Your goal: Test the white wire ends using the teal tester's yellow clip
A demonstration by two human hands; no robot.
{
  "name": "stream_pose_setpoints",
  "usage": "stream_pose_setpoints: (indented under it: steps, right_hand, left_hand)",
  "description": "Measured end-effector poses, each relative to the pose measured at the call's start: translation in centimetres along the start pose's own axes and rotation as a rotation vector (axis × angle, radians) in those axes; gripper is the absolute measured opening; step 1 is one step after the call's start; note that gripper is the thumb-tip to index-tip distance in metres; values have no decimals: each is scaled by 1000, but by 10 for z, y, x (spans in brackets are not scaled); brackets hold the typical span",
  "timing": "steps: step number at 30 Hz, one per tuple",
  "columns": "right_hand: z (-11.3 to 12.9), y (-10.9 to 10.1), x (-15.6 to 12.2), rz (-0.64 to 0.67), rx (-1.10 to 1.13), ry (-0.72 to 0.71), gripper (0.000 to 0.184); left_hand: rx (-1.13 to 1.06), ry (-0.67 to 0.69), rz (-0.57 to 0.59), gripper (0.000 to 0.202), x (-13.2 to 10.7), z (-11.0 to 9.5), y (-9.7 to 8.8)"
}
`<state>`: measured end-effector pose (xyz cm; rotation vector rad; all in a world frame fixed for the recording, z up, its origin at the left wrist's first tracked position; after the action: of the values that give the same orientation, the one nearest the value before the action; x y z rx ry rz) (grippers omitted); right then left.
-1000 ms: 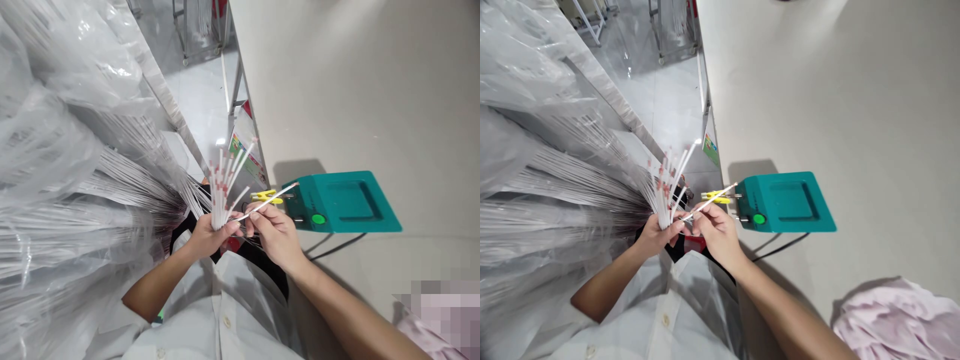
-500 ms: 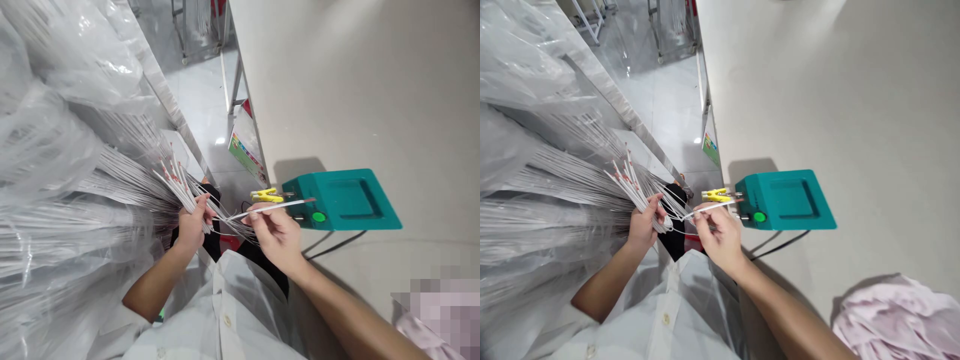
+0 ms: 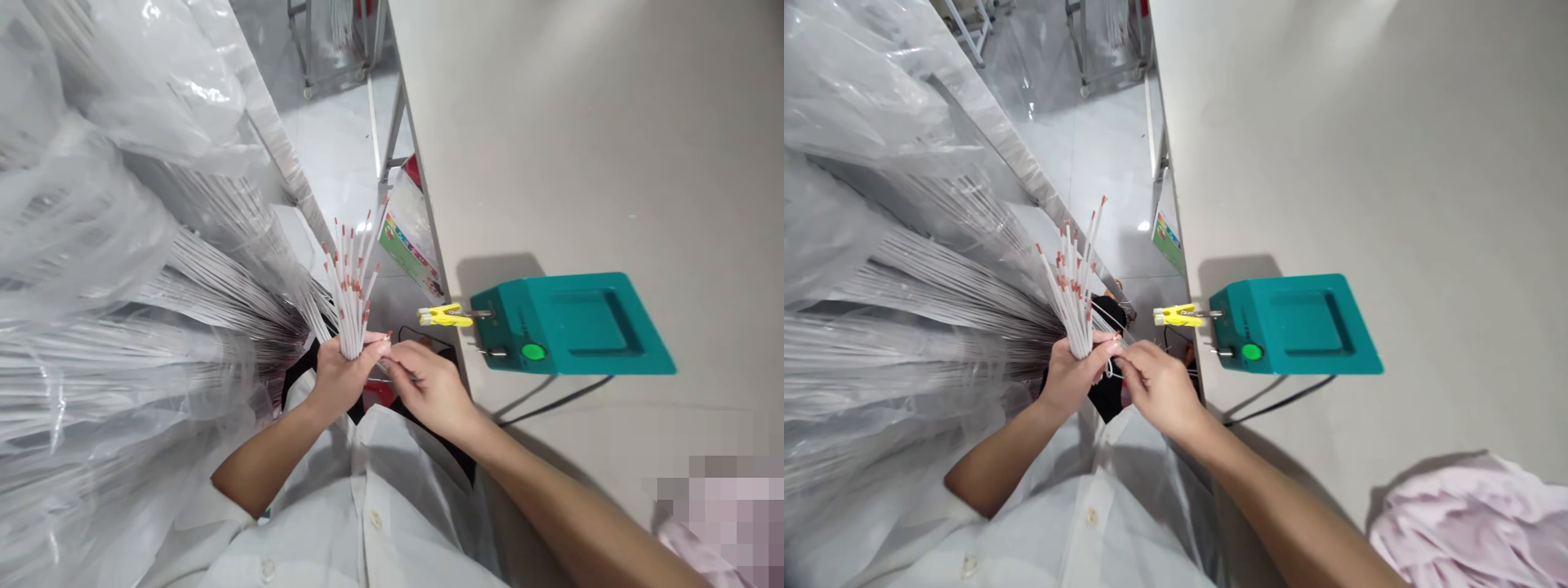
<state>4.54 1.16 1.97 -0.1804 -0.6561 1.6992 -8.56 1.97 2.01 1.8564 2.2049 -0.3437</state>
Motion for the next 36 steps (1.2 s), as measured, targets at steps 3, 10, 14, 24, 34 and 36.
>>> stream_pose_setpoints:
  steps: [3, 10, 14, 24, 34, 36]
  right_hand:
    - [1, -15, 4, -182, 95, 55, 14]
    - [3, -19, 6, -199, 238, 72, 13]
    - [5, -18, 5, -210, 234, 42, 9]
    - [1, -16, 8, -182, 338, 137, 9]
    - [6, -22, 10, -214, 173, -17, 7]
    - [8, -28, 11, -241, 137, -33, 10]
  left_hand:
    - [0, -3, -9, 15, 0, 0, -2]
    - [36, 73, 52, 15, -1, 1, 1]
    - [47, 76, 70, 14, 0, 4, 1]
    - [20, 53, 174, 20, -2, 1, 3]
    - [20, 27, 197, 27, -3, 0, 0]
    - [43, 22, 181, 28, -3, -2, -1]
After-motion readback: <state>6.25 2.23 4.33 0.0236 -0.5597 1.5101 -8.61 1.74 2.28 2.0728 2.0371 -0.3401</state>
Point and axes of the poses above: each hand's wrist, its own x-axis towards the middle knuckle, its own y-axis out of the palm, z = x × y, the point moved 4 cm from there along x, towards the middle knuckle, and after that the axes turned 6 degrees about -z, right-handed, at the moved point
